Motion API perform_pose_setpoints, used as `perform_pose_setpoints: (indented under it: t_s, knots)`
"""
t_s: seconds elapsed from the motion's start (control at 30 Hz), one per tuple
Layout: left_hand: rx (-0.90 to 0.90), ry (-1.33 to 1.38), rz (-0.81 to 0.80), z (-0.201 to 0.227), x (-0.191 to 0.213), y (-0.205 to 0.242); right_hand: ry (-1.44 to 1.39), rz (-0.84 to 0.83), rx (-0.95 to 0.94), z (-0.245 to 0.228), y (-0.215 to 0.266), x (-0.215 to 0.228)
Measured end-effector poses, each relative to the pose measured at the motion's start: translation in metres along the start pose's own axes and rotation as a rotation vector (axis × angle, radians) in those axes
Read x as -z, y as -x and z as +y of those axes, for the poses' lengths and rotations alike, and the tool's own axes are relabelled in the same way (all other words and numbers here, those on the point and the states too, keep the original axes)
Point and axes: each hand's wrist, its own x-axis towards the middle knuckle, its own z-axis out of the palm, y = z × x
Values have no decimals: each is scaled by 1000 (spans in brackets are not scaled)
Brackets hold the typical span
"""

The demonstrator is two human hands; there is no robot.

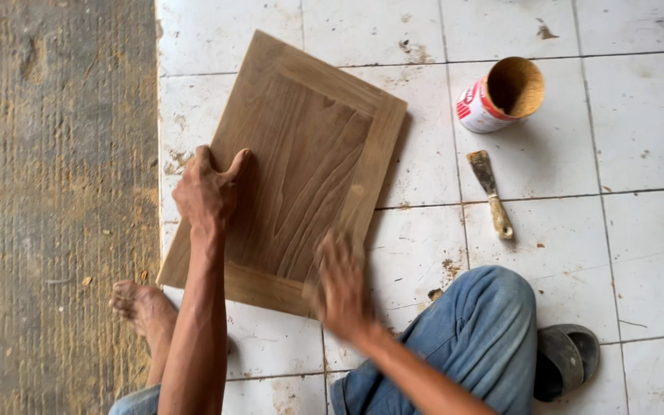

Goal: The person sits on a tiled floor and sands a rectangular wooden board using a sanding block. They rub the surface back and forth with both hands, focusing on the center and edges of the board. A paint can and brush are visible nearby.

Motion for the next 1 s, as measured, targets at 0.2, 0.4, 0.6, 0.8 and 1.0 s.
perform_pose_setpoints:
  t_s: [0.2,0.4,0.6,0.8,1.0]
  knots:
    - [-60,15,59,4,4,6,37,-145,-2,59,-80,10]
    - [-3,4,0,6,3,3,168,-208,-81,47,-51,27]
    - [4,-22,15,4,0,8,227,-603,46,55,-32,39]
    - [-33,-10,27,5,0,5,183,-318,-212,82,-106,24]
    - [27,-6,-8,14,11,5,303,-345,94,-6,23,27]
